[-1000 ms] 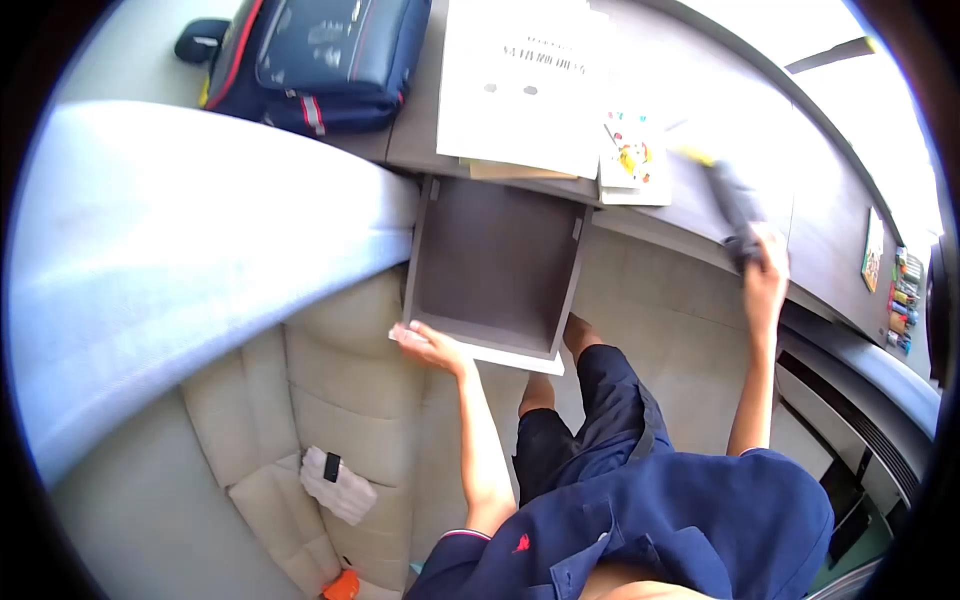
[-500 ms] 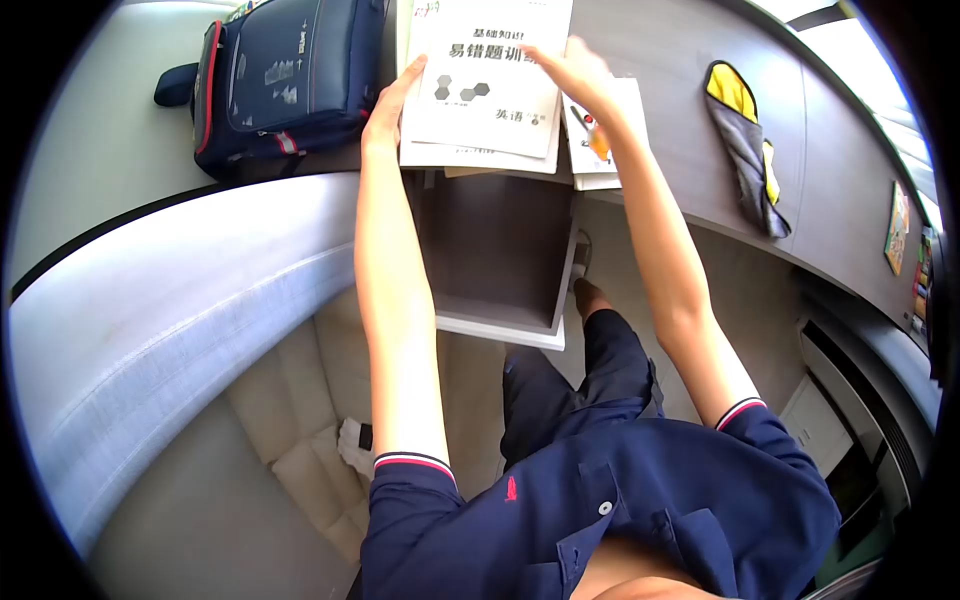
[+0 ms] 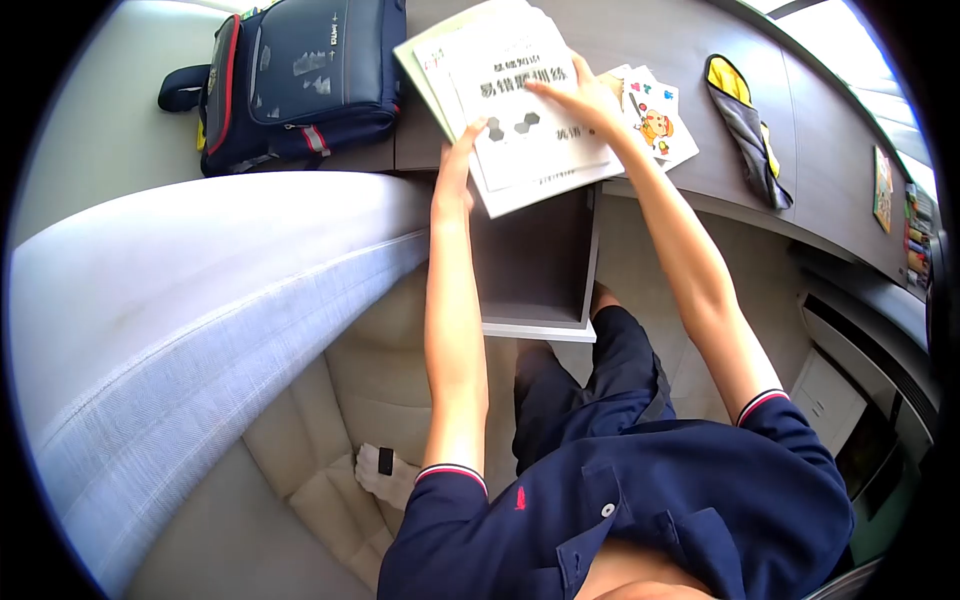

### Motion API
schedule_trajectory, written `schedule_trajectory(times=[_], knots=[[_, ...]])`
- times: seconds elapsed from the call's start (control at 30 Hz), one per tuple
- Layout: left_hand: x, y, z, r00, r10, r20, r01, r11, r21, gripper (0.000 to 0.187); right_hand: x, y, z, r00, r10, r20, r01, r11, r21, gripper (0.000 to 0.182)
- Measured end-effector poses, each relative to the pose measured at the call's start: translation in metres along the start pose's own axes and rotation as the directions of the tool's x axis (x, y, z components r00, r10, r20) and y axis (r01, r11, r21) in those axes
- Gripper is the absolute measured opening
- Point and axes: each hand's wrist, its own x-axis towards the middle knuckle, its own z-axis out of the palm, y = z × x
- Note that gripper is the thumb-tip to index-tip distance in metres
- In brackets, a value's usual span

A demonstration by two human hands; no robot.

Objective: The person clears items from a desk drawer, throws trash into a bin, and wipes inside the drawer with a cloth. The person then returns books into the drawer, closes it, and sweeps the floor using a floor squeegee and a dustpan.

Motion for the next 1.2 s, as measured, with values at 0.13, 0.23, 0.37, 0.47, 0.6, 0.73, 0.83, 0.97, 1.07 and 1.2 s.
schedule_trajectory(times=[0.13,0.23,0.37,0.47,0.6,0.73,0.83,0.97,1.07,1.2], knots=[[-0.05,-0.008,-0.014,0.981,-0.193,-0.02,0.181,0.944,-0.275,0.061,-0.044,0.018,0.024,0.999,0.024,0.022,-0.024,1.0,0.005,0.109],[-0.076,-0.014,-0.029,0.971,-0.239,-0.029,0.228,0.95,-0.213,0.059,-0.081,0.045,0.038,0.999,-0.018,0.027,0.012,0.976,0.216,0.11],[-0.102,-0.028,-0.039,0.978,-0.208,-0.003,0.205,0.967,-0.149,0.063,-0.134,0.056,0.052,0.96,0.273,-0.067,-0.241,0.922,0.303,0.104],[-0.138,-0.057,-0.038,0.994,-0.055,-0.096,0.055,0.998,-0.006,0.065,-0.169,0.057,0.026,0.937,0.271,0.219,-0.348,0.748,0.565,0.092],[-0.22,-0.062,-0.032,0.973,-0.111,-0.203,0.118,0.993,0.026,0.07,-0.221,0.082,0.018,0.876,0.24,0.418,-0.43,0.782,0.452,0.081],[-0.263,-0.087,-0.055,0.947,-0.155,-0.281,0.206,0.965,0.163,0.068,-0.267,0.104,0.049,0.836,0.282,0.471,-0.517,0.691,0.505,0.083],[-0.267,-0.111,-0.083,0.949,-0.196,-0.246,0.235,0.962,0.141,0.068,-0.29,0.127,0.081,0.84,0.319,0.44,-0.525,0.686,0.505,0.082],[-0.267,-0.14,-0.109,0.905,-0.351,-0.24,0.379,0.922,0.082,0.063,-0.304,0.15,0.11,0.763,0.446,0.467,-0.643,0.594,0.483,0.081],[-0.248,-0.156,-0.118,0.88,-0.393,-0.266,0.43,0.897,0.099,0.066,-0.291,0.162,0.121,0.739,0.469,0.484,-0.674,0.511,0.534,0.081],[-0.219,-0.157,-0.121,0.907,-0.31,-0.285,0.362,0.919,0.153,0.063,-0.273,0.177,0.131,0.761,0.425,0.491,-0.649,0.527,0.549,0.081]])
